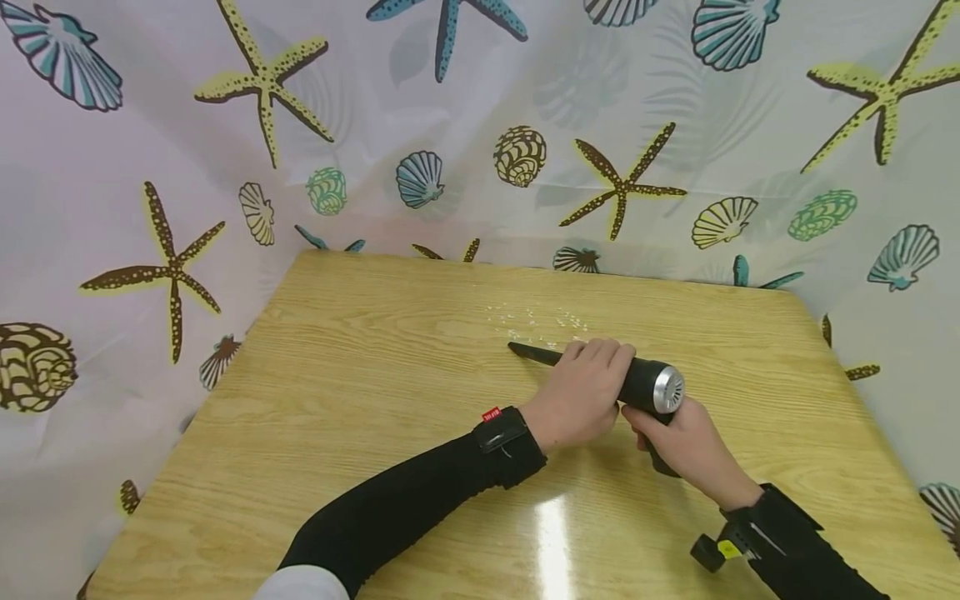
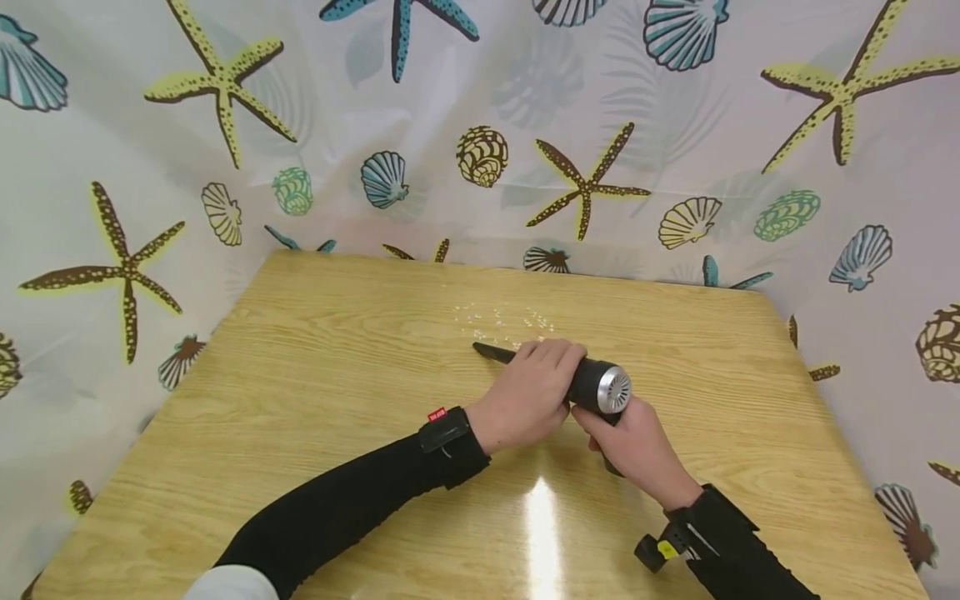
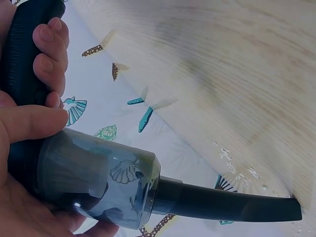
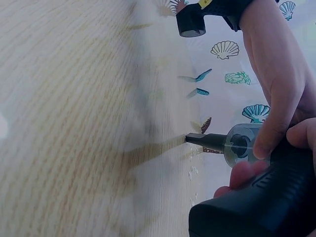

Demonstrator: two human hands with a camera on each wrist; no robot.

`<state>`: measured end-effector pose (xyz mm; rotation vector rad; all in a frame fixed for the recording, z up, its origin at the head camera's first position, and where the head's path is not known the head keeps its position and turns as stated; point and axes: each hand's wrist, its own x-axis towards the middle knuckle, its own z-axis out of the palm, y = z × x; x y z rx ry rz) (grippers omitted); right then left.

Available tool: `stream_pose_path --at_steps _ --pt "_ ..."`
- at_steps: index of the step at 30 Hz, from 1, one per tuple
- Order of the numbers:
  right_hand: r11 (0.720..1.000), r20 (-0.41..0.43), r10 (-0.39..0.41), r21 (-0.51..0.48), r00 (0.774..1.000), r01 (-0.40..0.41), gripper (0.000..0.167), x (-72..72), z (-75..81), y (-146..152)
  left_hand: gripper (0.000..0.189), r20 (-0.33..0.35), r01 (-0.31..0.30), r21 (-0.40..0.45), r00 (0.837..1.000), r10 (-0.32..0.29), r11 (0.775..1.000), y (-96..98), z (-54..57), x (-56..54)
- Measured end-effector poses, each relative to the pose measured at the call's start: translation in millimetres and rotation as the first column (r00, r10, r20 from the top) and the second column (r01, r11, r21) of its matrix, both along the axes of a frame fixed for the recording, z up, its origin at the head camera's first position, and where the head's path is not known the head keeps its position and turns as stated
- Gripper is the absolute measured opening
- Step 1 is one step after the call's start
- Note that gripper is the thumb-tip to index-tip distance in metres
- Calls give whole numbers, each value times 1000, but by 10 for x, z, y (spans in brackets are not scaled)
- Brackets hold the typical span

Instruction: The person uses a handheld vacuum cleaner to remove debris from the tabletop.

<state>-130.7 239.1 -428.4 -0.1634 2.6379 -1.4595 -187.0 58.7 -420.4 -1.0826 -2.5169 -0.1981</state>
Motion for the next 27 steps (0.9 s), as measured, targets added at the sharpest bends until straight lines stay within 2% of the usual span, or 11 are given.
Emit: stream_pose_path --at_steps 11,19,27 --pt "1000 2 -12 16 1000 12 45 -6 12 63 48 -37 3 -8 999 -3 1000 71 -7 -30" --pt "999 -2 -30 12 1000 30 46 -11 -6 77 50 -8 11 -6 1000 -11 1000 98 9 -47" --pt "1000 8 -22 9 1000 22 48 -30 7 80 50 -6 11 -8 1000 -11 1000 110 1 -92"
